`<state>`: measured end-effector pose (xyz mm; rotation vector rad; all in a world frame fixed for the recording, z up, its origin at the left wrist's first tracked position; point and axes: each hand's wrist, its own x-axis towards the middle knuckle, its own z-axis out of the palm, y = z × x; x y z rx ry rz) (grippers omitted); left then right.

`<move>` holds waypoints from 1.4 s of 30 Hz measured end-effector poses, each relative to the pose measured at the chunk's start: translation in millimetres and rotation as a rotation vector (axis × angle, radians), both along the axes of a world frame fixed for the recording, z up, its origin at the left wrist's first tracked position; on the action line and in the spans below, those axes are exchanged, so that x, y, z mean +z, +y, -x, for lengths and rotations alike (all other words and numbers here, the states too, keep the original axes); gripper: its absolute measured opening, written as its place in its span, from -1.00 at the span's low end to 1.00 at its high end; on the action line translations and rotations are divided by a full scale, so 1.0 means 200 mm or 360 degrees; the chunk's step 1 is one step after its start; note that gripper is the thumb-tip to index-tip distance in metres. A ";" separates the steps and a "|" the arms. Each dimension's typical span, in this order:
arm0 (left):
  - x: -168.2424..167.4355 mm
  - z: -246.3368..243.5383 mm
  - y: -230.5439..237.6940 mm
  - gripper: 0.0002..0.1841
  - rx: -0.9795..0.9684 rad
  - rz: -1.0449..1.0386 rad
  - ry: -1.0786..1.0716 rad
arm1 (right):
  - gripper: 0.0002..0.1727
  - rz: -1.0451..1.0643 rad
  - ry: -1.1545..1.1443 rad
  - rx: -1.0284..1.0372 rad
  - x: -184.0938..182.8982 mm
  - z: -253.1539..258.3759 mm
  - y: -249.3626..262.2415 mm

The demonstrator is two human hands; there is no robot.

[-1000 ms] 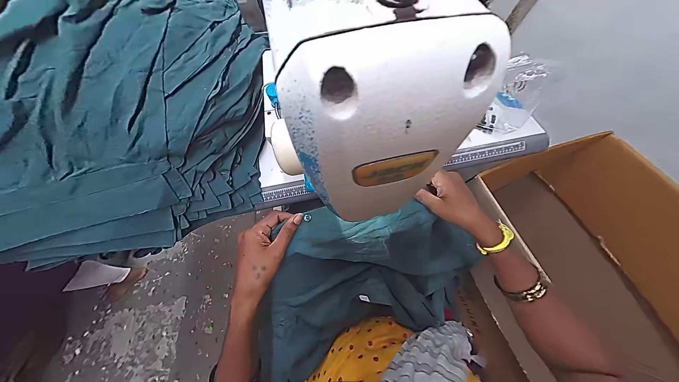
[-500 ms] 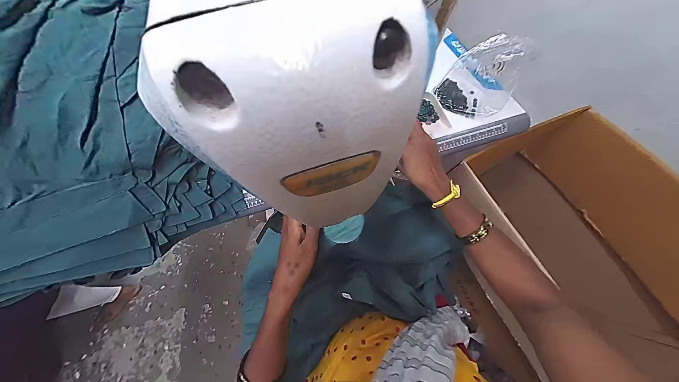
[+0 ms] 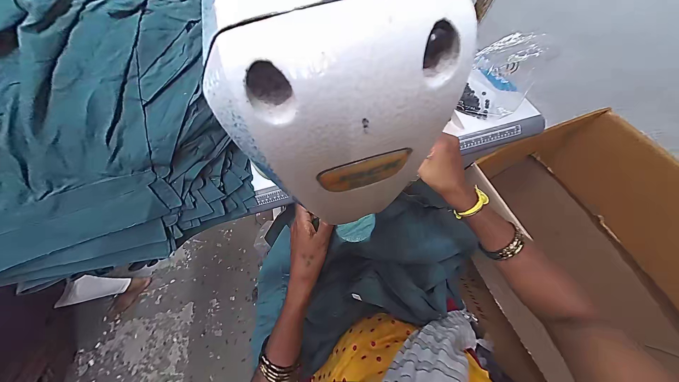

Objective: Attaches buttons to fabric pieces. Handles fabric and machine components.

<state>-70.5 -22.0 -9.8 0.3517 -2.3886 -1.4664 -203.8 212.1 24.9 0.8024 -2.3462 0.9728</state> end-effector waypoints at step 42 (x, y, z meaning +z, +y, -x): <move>-0.04 -0.14 -0.28 -0.58 0.0053 0.0785 0.0124 | -0.60 -0.0469 -0.0697 -0.0657 -0.18 0.11 0.47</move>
